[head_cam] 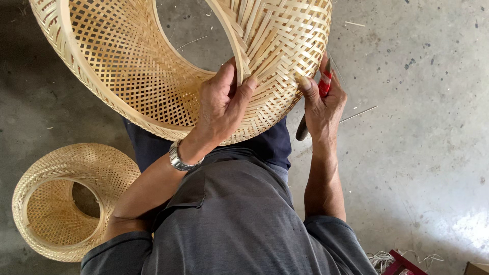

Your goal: The person is weaving a bamboo basket, using a red-handled tool to secure the bamboo strips. They are sitting on the floor with their bare feet visible, and another completed basket is nearby.

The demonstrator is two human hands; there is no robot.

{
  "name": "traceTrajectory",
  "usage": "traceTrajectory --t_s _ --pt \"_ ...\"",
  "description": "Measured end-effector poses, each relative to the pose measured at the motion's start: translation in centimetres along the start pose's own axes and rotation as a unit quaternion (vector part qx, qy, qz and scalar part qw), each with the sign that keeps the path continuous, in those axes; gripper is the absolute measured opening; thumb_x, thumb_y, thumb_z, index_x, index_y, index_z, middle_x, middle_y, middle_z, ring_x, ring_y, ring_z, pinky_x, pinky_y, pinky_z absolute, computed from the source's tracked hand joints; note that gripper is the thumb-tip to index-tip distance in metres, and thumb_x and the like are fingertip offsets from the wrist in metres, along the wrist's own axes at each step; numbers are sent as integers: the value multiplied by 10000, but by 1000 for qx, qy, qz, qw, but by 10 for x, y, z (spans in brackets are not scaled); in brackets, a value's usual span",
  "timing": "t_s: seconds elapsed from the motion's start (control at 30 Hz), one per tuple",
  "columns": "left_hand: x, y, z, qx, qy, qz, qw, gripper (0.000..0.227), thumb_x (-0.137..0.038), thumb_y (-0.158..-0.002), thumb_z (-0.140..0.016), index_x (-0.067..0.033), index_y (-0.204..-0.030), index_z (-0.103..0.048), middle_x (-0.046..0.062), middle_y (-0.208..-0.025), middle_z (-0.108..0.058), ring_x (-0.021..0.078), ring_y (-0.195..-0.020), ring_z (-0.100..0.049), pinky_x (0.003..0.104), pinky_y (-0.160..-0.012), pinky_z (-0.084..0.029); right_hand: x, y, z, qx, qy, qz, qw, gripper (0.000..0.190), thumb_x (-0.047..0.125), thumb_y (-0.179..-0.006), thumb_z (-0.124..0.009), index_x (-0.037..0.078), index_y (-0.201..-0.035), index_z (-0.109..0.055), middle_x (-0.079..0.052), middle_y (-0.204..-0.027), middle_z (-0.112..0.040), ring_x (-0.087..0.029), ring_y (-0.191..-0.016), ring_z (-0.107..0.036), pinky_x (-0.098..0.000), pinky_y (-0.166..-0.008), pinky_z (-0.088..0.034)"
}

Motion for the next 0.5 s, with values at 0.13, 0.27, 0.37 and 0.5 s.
traceTrajectory --t_s 0.13,0.27,0.37,0.5 --pt "0 -2 8 45 8 41 998 228 -76 -1054 -587 4 -1267 -590 1 -751 -639 34 -568 -576 207 -486 -505 6 1 0 1 34 24 999 787 495 -961 -772 -43 -1490 -545 -115 -1231 -752 -127 -1079 -705 -306 -943 -604" --pt "-4 -3 9 65 -40 31 997 240 -22 -999 -623 14 -1230 -566 -2 -746 -600 40 -602 -602 199 -525 -540 2 0 0 3 23 33 999 808 505 -957 -776 -41 -1497 -524 -105 -1264 -742 -118 -1113 -704 -301 -961 -606" --pt "-5 -3 7 55 -45 31 997 285 8 -958 -598 17 -1240 -559 -10 -755 -597 39 -641 -637 209 -578 -577 -5 1 2 -2 25 24 999 810 503 -952 -780 -34 -1504 -531 -111 -1256 -746 -114 -1099 -694 -296 -957 -600" --pt "-4 1 7 47 -99 16 994 315 10 -931 -603 30 -1243 -561 -7 -724 -579 44 -622 -620 209 -557 -557 -6 2 1 2 -4 16 1000 829 488 -947 -794 -28 -1526 -503 -127 -1273 -735 -106 -1069 -667 -299 -939 -585"
Point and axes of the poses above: each hand's wrist, its own y-axis away from the middle knuckle, its own z-axis out of the back of the hand, x = y × z, the point moved 5 cm from there along -y, towards the middle knuckle
